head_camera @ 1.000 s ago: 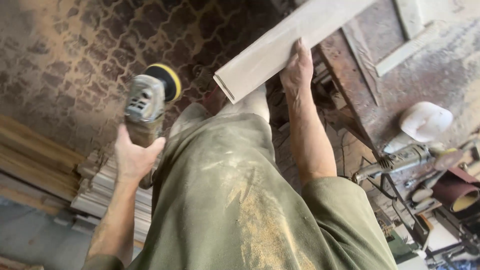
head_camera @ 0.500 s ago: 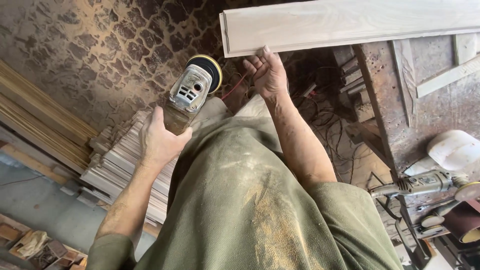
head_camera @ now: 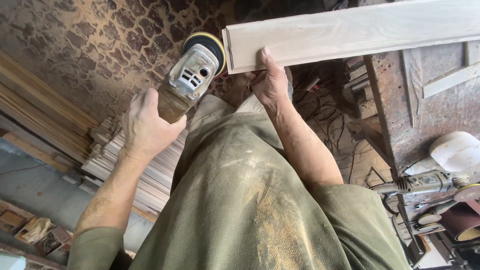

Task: Sanding wooden planks with an angle grinder and applying glue to fill gaps.

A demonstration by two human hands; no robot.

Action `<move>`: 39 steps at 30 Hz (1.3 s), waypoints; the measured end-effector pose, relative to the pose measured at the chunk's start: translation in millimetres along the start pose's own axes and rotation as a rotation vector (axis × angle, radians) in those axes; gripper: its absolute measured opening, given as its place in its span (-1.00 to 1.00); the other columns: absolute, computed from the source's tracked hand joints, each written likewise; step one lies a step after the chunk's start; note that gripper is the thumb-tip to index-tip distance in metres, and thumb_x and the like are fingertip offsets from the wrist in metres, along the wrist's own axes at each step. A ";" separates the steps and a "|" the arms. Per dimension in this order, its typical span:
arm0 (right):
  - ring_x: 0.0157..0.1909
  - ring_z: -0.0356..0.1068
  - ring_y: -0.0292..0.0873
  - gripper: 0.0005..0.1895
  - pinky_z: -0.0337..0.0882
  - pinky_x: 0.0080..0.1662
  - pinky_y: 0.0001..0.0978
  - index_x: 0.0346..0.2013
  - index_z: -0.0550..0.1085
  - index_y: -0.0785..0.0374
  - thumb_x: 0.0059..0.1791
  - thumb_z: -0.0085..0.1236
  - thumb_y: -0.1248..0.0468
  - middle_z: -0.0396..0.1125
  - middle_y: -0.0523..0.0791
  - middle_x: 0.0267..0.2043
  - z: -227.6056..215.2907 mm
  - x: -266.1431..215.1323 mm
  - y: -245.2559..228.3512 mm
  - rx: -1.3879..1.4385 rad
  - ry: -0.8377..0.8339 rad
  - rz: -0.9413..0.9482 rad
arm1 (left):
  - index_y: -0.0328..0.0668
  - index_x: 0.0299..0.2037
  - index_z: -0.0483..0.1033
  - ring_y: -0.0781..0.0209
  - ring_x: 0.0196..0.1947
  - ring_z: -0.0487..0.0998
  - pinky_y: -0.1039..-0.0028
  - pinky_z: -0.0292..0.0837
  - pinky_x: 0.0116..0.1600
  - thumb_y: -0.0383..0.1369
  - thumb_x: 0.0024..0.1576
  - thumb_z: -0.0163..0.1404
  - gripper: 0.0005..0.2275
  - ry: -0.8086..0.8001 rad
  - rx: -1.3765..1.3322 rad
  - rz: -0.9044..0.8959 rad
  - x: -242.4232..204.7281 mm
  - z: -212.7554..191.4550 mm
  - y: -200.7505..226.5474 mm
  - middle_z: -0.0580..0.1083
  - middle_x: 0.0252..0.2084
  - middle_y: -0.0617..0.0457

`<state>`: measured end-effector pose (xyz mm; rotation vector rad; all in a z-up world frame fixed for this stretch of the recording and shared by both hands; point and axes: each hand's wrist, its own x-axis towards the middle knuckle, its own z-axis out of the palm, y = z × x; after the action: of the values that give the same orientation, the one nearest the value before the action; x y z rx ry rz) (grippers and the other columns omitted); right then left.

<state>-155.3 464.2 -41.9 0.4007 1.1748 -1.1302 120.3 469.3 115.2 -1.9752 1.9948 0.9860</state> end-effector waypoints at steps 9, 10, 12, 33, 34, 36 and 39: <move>0.03 0.34 0.07 -0.28 0.52 -0.20 -0.34 0.15 0.27 0.58 -0.13 0.32 0.17 0.16 0.22 0.13 -12.0 -8.0 0.6 0.003 -0.034 0.028 | -0.39 -0.09 0.35 -0.16 -0.25 0.54 0.07 0.50 -0.21 -0.14 -0.01 0.26 -0.50 -0.081 0.144 0.016 3.0 10.5 8.7 0.45 -0.22 -0.19; -0.03 0.36 0.05 -0.26 0.52 -0.27 -0.38 0.14 0.27 0.61 -0.15 0.34 0.16 0.16 0.24 0.11 -11.8 -8.6 0.2 0.004 -0.020 0.040 | -0.38 -0.12 0.36 -0.16 -0.28 0.54 0.08 0.50 -0.23 -0.15 -0.02 0.27 -0.52 -0.066 0.138 0.020 2.7 10.8 9.6 0.45 -0.24 -0.18; -0.09 0.38 0.03 -0.23 0.52 -0.33 -0.43 0.12 0.28 0.64 -0.17 0.35 0.15 0.17 0.26 0.10 -10.9 -9.4 0.4 0.009 -0.002 0.043 | -0.37 -0.14 0.36 -0.15 -0.30 0.54 0.09 0.50 -0.25 -0.16 -0.03 0.28 -0.53 -0.052 0.131 0.034 2.5 11.3 9.0 0.45 -0.26 -0.17; -0.04 0.34 0.04 -0.13 0.52 -0.35 -0.49 0.20 0.17 0.65 -0.16 0.33 0.11 0.10 0.25 0.12 -15.9 -12.0 2.6 -0.036 -0.046 0.013 | -0.40 -0.08 0.37 -0.21 -0.20 0.54 0.03 0.51 -0.15 -0.14 0.00 0.24 -0.51 -0.106 0.160 -0.024 2.2 14.4 4.9 0.45 -0.18 -0.26; -0.04 0.35 0.04 -0.17 0.51 -0.35 -0.48 0.17 0.20 0.64 -0.15 0.32 0.11 0.12 0.26 0.12 -15.4 -12.3 2.5 -0.035 -0.036 0.023 | -0.41 -0.07 0.38 -0.21 -0.18 0.54 0.03 0.51 -0.13 -0.14 -0.01 0.25 -0.50 -0.106 0.171 -0.024 2.4 14.5 4.6 0.46 -0.18 -0.26; -0.05 0.36 0.04 -0.21 0.51 -0.35 -0.47 0.15 0.24 0.64 -0.15 0.32 0.12 0.14 0.27 0.13 -16.2 -12.6 1.0 -0.032 -0.021 0.031 | -0.41 -0.07 0.39 -0.21 -0.16 0.54 0.03 0.51 -0.10 -0.14 -0.02 0.25 -0.50 -0.109 0.183 -0.020 3.4 14.8 5.3 0.47 -0.17 -0.25; -0.07 0.39 0.03 -0.20 0.54 -0.36 -0.48 0.13 0.24 0.64 -0.17 0.34 0.11 0.14 0.28 0.12 -17.2 -12.1 2.3 -0.020 -0.029 0.039 | -0.39 -0.11 0.38 -0.18 -0.21 0.55 0.06 0.51 -0.16 -0.13 -0.01 0.25 -0.52 -0.081 0.219 0.001 1.3 13.5 5.5 0.46 -0.22 -0.21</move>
<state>-161.7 484.1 -38.8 0.3892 1.1475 -1.0867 110.6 475.1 106.0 -1.7904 1.9669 0.7960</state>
